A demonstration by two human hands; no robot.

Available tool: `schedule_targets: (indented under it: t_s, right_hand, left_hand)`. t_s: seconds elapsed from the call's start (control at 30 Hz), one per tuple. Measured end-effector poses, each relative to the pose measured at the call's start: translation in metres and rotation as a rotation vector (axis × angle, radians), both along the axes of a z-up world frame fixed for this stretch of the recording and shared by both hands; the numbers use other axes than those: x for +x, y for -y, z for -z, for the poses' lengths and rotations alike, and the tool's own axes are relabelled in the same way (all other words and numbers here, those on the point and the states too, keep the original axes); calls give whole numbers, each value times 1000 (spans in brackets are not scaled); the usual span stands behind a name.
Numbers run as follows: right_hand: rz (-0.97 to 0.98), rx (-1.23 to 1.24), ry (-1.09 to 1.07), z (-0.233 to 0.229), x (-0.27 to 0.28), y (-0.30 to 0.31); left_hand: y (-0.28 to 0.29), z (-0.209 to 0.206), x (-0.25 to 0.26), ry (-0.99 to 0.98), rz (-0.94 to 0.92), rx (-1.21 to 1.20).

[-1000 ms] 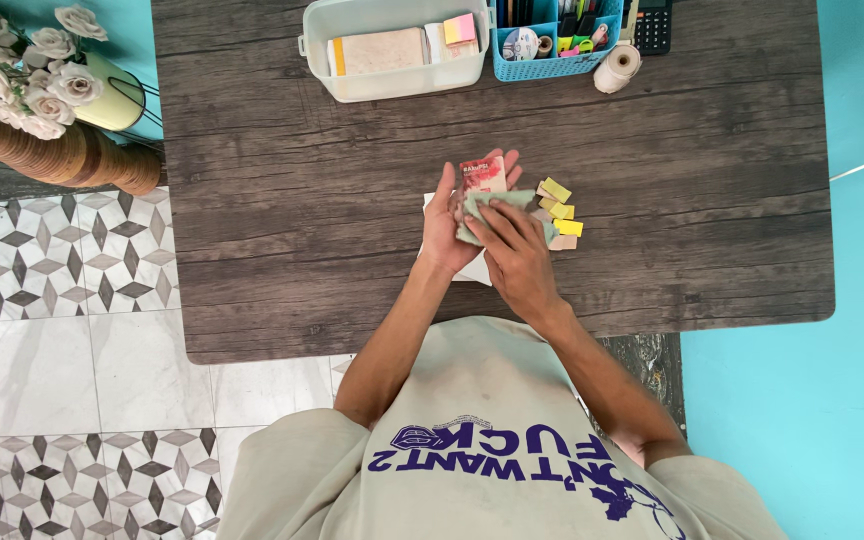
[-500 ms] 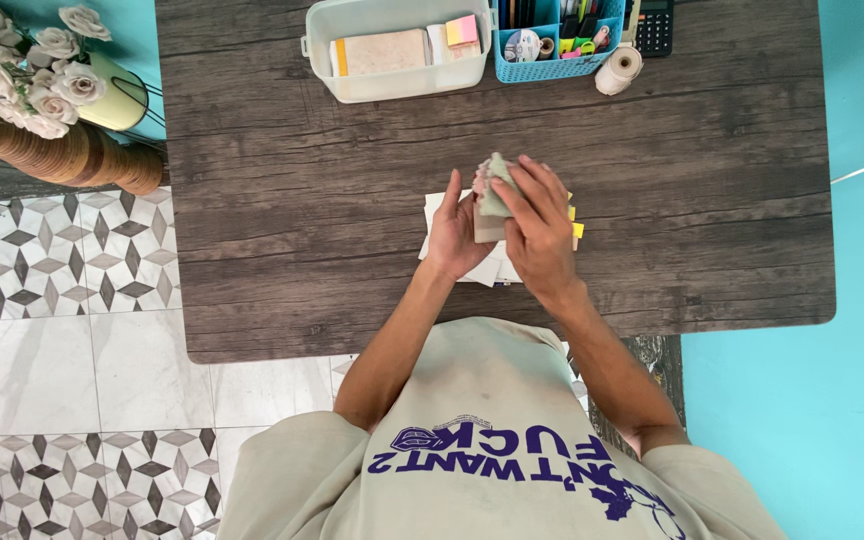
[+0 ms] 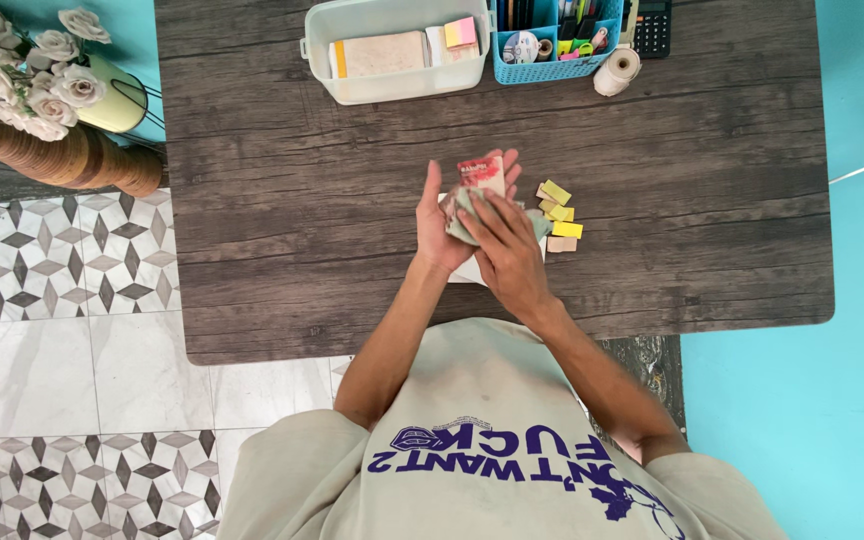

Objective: The person sorts various sticky notes and small pieces of paper by hand on a desk, placing some into a storage bin.

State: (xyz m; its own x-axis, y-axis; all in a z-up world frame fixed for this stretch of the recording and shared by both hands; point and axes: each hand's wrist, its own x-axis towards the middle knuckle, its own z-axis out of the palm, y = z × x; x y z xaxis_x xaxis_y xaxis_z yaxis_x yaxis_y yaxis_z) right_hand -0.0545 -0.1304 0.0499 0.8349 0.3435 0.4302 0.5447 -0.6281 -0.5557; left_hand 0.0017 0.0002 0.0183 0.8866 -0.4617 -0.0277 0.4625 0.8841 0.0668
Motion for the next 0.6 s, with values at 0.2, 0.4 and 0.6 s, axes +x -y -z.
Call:
schedule_targets:
  t_s: [0.2,0.4,0.6]
  right_hand:
    - [-25,150,-88,-1,-15,11]
    - [97,158,129,-12,14,20]
    - [80,32,64,-10,31,8]
  left_hand:
    - [-8,2,5,14,-43,319]
    - [-2,29,-3,44,46,286]
    - [14,49,-10,-89,11,291]
